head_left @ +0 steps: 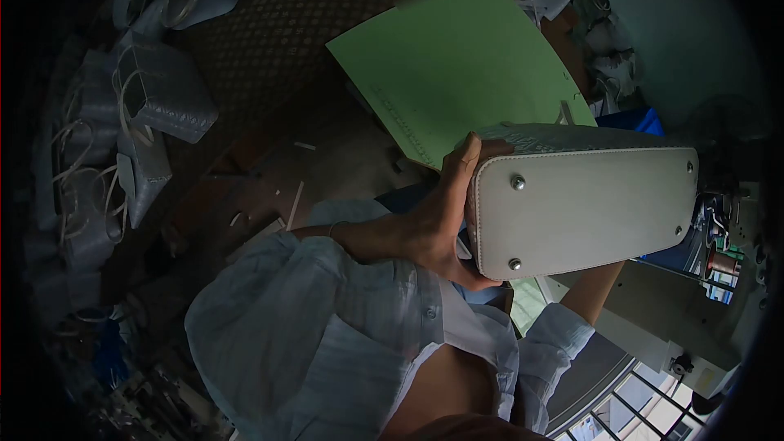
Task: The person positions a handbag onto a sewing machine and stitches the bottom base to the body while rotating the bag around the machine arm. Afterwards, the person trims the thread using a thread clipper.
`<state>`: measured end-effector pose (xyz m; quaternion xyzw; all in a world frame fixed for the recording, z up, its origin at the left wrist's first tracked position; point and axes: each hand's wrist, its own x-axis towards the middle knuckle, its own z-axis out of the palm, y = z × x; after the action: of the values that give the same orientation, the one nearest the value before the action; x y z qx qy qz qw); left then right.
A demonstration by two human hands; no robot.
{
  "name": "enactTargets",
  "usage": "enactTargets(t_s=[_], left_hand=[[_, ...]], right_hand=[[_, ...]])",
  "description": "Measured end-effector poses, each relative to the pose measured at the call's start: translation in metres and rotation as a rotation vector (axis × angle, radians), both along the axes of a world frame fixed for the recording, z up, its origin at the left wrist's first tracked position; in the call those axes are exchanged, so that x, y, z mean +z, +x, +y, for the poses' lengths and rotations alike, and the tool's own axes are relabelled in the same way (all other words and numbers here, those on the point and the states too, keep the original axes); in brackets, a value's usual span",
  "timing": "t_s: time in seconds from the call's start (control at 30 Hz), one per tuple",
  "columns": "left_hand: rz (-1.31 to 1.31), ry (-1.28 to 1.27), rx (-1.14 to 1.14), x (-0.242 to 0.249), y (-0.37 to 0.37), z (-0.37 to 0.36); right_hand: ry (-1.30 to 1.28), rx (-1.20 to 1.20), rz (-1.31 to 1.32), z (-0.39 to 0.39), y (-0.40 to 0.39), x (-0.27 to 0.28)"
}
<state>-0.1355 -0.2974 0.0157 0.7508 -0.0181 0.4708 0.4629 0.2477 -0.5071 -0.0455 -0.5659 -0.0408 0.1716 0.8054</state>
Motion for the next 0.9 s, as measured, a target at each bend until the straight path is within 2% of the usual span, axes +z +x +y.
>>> enactTargets(t_s=[0.13, 0.2, 0.37, 0.9], left_hand=[[-0.021, 0.011, 0.011, 0.008, 0.001, 0.001], [0.06, 0.071, 0.016, 0.016, -0.002, 0.009], [0.027, 0.193, 0.101, 0.027, 0.002, 0.018], [0.007, 0.357, 0.133, 0.031, 0.01, 0.031]], right_hand=[[0.029, 0.001, 0.041, 0.003, 0.001, -0.008], [0.047, 0.008, 0.054, 0.008, 0.001, -0.012], [0.084, 0.027, 0.102, 0.021, 0.002, -0.019], [0.161, 0.035, 0.223, 0.036, 0.003, -0.034]])
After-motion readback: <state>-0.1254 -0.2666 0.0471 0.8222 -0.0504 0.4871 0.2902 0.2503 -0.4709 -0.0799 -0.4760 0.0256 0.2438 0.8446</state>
